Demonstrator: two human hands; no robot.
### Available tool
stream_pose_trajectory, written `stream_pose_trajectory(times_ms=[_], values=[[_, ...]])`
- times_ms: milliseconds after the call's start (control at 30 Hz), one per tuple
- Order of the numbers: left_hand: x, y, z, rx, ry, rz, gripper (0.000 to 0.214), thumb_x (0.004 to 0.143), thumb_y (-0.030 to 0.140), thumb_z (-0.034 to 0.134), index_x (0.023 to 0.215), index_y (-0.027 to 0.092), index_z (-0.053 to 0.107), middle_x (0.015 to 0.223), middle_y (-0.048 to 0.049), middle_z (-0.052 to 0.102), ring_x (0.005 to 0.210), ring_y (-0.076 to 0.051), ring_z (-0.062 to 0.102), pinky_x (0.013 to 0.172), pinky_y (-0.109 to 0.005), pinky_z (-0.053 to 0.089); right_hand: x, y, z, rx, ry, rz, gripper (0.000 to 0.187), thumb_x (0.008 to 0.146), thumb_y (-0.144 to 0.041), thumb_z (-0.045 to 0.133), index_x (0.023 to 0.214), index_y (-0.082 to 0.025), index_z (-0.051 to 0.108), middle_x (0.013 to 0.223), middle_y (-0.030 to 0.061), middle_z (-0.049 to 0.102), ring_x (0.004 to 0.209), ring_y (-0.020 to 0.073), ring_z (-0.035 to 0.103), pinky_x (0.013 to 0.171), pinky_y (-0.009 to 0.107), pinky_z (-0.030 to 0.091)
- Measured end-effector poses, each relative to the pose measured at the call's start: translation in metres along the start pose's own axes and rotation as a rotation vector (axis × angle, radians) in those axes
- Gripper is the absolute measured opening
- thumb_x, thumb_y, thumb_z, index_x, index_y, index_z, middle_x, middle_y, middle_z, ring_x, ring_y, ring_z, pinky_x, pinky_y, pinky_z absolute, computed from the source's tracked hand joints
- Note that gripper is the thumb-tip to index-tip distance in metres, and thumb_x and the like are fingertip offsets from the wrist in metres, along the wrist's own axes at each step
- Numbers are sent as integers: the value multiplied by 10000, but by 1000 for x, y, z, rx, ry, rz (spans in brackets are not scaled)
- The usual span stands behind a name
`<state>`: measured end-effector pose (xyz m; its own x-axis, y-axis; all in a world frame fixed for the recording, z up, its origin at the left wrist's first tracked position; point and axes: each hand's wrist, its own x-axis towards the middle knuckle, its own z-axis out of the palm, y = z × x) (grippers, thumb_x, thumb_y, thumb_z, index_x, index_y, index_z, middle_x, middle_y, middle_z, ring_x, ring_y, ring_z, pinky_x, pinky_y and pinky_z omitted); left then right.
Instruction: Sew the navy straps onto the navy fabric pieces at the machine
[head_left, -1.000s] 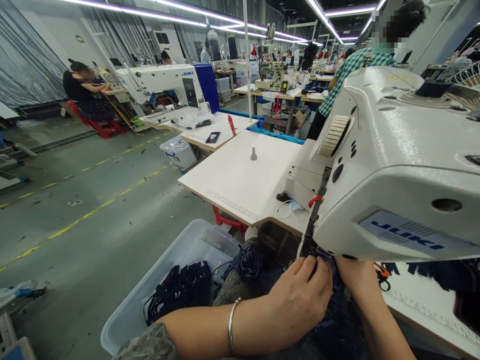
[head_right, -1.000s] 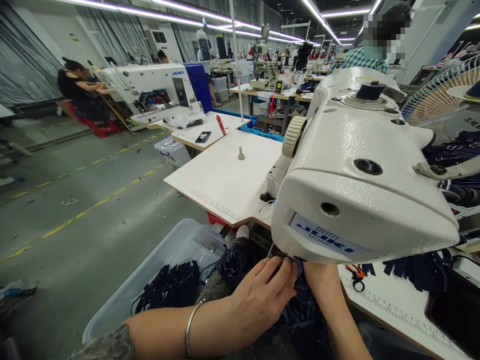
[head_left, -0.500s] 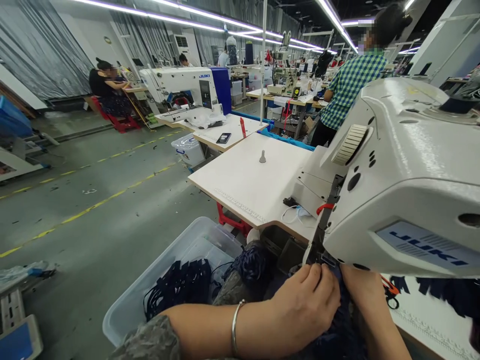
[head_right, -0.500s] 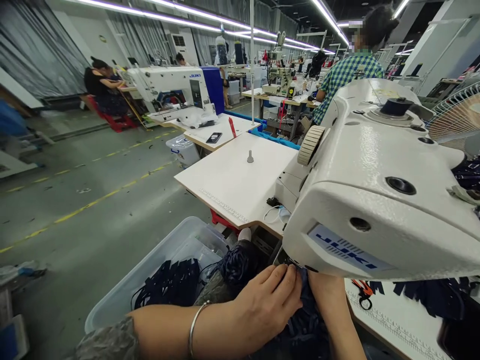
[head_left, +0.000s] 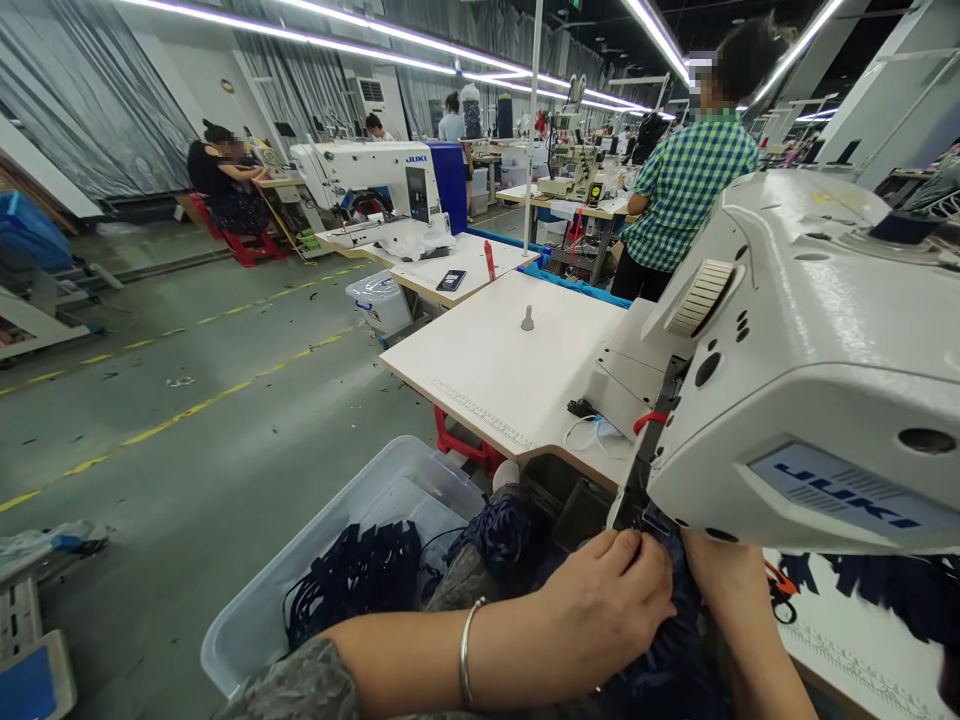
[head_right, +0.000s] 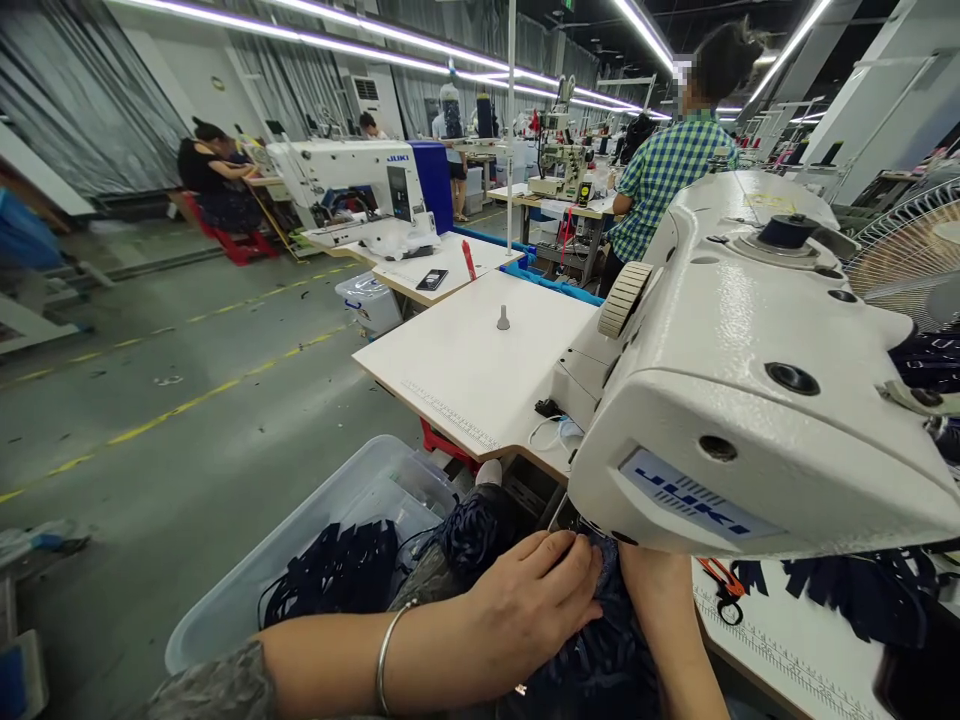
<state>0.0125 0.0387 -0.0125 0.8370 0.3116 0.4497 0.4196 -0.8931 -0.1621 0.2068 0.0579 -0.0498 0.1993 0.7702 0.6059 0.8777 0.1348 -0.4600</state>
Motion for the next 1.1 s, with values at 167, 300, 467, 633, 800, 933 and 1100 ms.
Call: stream_pose_trajectory(times_ms=[167, 300, 467, 633, 800, 933, 1100], values=[[-2, 2, 2, -23, -44, -14, 262, 990, 283, 476, 1130, 100, 601, 1194, -121, 569, 1077, -198, 544, 931, -306, 451, -4, 7, 1, 13, -9, -16, 336, 858, -239, 420, 1094, -158, 644, 925, 141, 701, 1030, 304, 595, 849, 453, 490], [0, 4, 2, -25, -49, -41, 266, 972, 292, 517, 1153, 109, 586, 1206, -128, 569, 1078, -196, 554, 929, -306, 454, -6, 10, 3, 9, -10, -20, 334, 860, -235, 410, 1086, -161, 644, 930, 140, 702, 1007, 302, 608, 856, 463, 487], [4, 3, 4, -68, -11, -70, 340, 989, 332, 486, 1205, 83, 567, 1175, -109, 583, 1056, -183, 558, 928, -287, 450, -5, 8, 4, 38, 4, 4, 352, 860, -230, 420, 1127, -147, 633, 971, 157, 696, 1010, 307, 597, 848, 473, 489], [7, 2, 4, -80, -11, -80, 355, 998, 337, 466, 1217, 77, 566, 1183, -101, 578, 1047, -177, 552, 936, -281, 440, -3, 7, 3, 48, 3, 31, 352, 853, -218, 443, 1132, -124, 638, 967, 171, 695, 1037, 321, 581, 850, 479, 486], [8, 1, 4, -68, -8, -73, 357, 1002, 347, 451, 1201, 78, 578, 1197, -106, 569, 1066, -188, 544, 942, -292, 436, -3, 8, 4, 41, 1, 41, 354, 849, -228, 466, 1137, -113, 635, 986, 177, 690, 1051, 328, 575, 861, 484, 478], [8, 2, 4, -77, -5, -75, 341, 1005, 337, 445, 1191, 90, 590, 1191, -92, 569, 1067, -195, 542, 944, -298, 435, -4, 9, 5, 31, 1, 43, 356, 860, -238, 461, 1150, -114, 626, 990, 178, 686, 1046, 327, 578, 860, 488, 477], [8, 2, 3, -41, -25, -64, 388, 1002, 368, 449, 1224, 72, 568, 1228, -127, 554, 1085, -198, 541, 955, -303, 426, -4, 10, 7, 12, 2, 44, 338, 867, -225, 468, 1147, -120, 626, 973, 164, 688, 1048, 323, 578, 863, 478, 481]])
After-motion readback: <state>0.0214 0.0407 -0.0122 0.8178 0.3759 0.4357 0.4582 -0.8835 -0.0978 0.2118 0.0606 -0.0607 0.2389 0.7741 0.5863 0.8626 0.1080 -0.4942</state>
